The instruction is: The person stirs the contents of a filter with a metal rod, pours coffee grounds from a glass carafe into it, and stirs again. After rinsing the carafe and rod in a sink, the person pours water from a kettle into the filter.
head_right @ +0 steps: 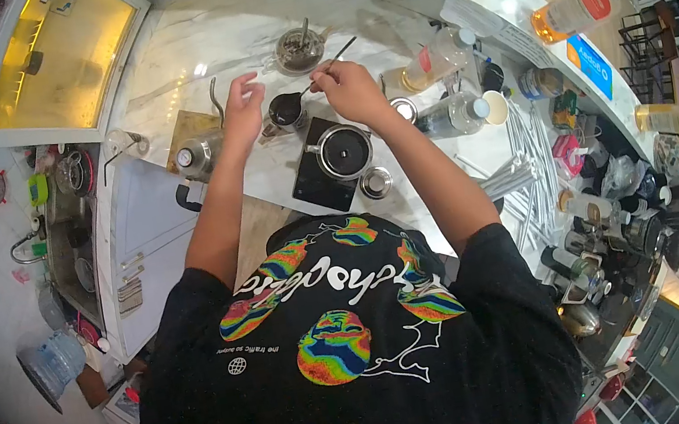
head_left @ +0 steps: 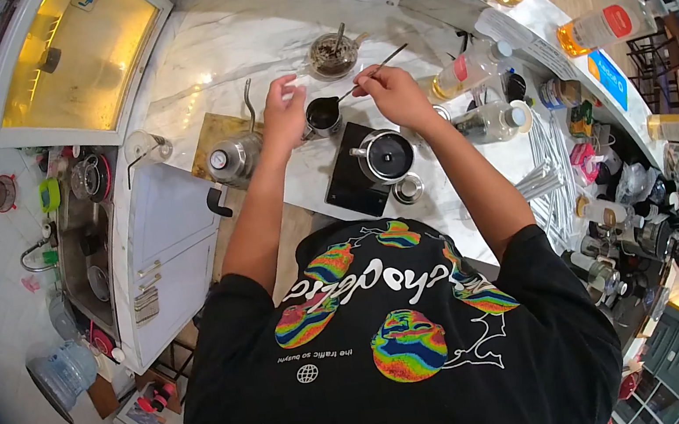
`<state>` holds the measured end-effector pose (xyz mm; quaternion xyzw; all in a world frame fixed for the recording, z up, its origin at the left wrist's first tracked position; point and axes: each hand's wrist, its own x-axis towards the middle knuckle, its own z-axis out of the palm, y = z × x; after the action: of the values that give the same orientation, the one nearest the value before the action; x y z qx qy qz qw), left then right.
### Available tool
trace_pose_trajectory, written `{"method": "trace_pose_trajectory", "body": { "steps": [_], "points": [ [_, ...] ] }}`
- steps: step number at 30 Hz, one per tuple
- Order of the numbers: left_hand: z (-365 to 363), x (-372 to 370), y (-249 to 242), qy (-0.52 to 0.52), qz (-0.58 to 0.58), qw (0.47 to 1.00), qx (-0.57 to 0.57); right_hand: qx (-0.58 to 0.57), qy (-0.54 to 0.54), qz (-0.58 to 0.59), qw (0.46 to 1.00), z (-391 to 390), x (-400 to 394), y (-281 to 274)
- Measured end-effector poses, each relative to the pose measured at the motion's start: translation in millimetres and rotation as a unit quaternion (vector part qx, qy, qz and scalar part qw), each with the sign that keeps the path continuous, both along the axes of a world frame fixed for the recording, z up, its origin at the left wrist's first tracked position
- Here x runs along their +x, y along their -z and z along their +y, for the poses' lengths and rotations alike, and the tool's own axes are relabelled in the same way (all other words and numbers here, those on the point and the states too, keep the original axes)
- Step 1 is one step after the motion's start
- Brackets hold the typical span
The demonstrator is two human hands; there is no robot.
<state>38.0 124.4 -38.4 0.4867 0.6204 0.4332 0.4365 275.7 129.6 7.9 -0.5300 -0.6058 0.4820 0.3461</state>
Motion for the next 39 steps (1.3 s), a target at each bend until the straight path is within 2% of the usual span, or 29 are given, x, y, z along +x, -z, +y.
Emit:
{"method": "trace_pose_trajectory", "body": {
  "steps": [2, 3, 5, 8, 9, 11, 12, 13, 15, 18, 19, 21, 23, 25, 29, 32, 34, 35, 37, 38, 39],
  "points": [
    [35.0, -1.8, 25.5, 0.015, 0.087, 0.996, 0.000, -0.022, -0.027, 0.009, 0.999, 6.8, -4.2, 16.2],
    [51.0, -0.7, 30.6, 0.013, 0.086, 0.996, -0.002, -0.040, -0.049, 0.018, 0.998, 11.1, -5.1, 19.7],
    [73.4, 4.9, 39.0, 0.043, 0.280, 0.959, -0.031, -0.060, -0.058, -0.012, 0.996, 14.4, -10.6, 18.3],
    [100.8, 10.4, 42.5, 0.103, 0.326, 0.933, -0.109, -0.039, -0.078, -0.030, 0.996, 17.9, -14.7, 26.5],
    [106.1, 10.2, 43.2, 0.101, 0.326, 0.934, -0.107, -0.037, -0.079, -0.031, 0.996, 18.6, -15.1, 30.6],
    [114.2, 7.8, 44.3, 0.185, 0.327, 0.916, -0.142, -0.072, -0.033, -0.018, 0.997, 18.5, -14.6, 38.5],
    [112.5, 4.7, 56.5, 0.150, 0.297, 0.938, -0.098, -0.064, -0.017, -0.023, 0.998, 20.5, -13.3, 43.5],
    [113.5, 2.1, 65.4, 0.151, 0.298, 0.938, -0.096, -0.062, -0.015, -0.023, 0.998, 22.1, -10.1, 43.3],
    [114.6, -0.3, 69.9, 0.136, 0.181, 0.961, -0.159, -0.058, 0.016, -0.081, 0.995, 21.7, -4.4, 37.6],
    [98.7, 6.2, 60.0, 0.121, 0.127, 0.965, -0.196, -0.119, 0.023, -0.016, 0.993, 11.4, 3.8, 18.4],
    [93.9, 8.2, 55.4, 0.122, 0.127, 0.966, -0.191, -0.114, 0.025, -0.016, 0.993, 7.0, 5.7, 15.0],
    [93.3, 9.7, 46.9, 0.148, 0.200, 0.943, -0.221, -0.114, 0.031, -0.007, 0.993, 2.8, 7.8, 7.3],
    [98.5, 5.5, 68.5, 0.172, 0.205, 0.945, -0.190, -0.109, 0.039, 0.014, 0.993, -1.5, 10.1, 2.0],
    [101.0, 8.2, 74.3, 0.205, 0.283, 0.925, -0.150, -0.113, 0.058, 0.055, 0.990, -9.7, 13.8, -3.1],
    [104.6, 8.5, 87.3, 0.222, 0.284, 0.924, -0.124, -0.098, 0.063, 0.069, 0.991, -21.2, 21.0, -20.8],
    [115.3, 9.0, 98.9, 0.226, 0.295, 0.918, -0.138, -0.059, 0.109, 0.101, 0.987, -24.5, 29.6, -25.7],
    [107.9, 8.1, 80.4, 0.164, 0.136, 0.950, -0.227, -0.023, 0.156, 0.125, 0.980, -27.6, 34.0, -33.2],
    [104.5, 7.2, 71.5, 0.163, 0.136, 0.951, -0.225, -0.021, 0.155, 0.125, 0.980, -29.1, 36.4, -36.0],
    [95.8, 3.9, 53.6, 0.113, -0.038, 0.965, -0.234, -0.012, 0.171, 0.134, 0.976, -32.7, 41.0, -41.8],
    [88.3, 2.5, 43.4, 0.113, -0.037, 0.965, -0.232, -0.011, 0.171, 0.135, 0.976, -36.2, 43.4, -46.5],
    [79.4, 2.8, 26.9, 0.079, -0.069, 0.979, -0.175, 0.005, 0.175, 0.150, 0.973, -39.5, 45.7, -53.9]
  ]
}}
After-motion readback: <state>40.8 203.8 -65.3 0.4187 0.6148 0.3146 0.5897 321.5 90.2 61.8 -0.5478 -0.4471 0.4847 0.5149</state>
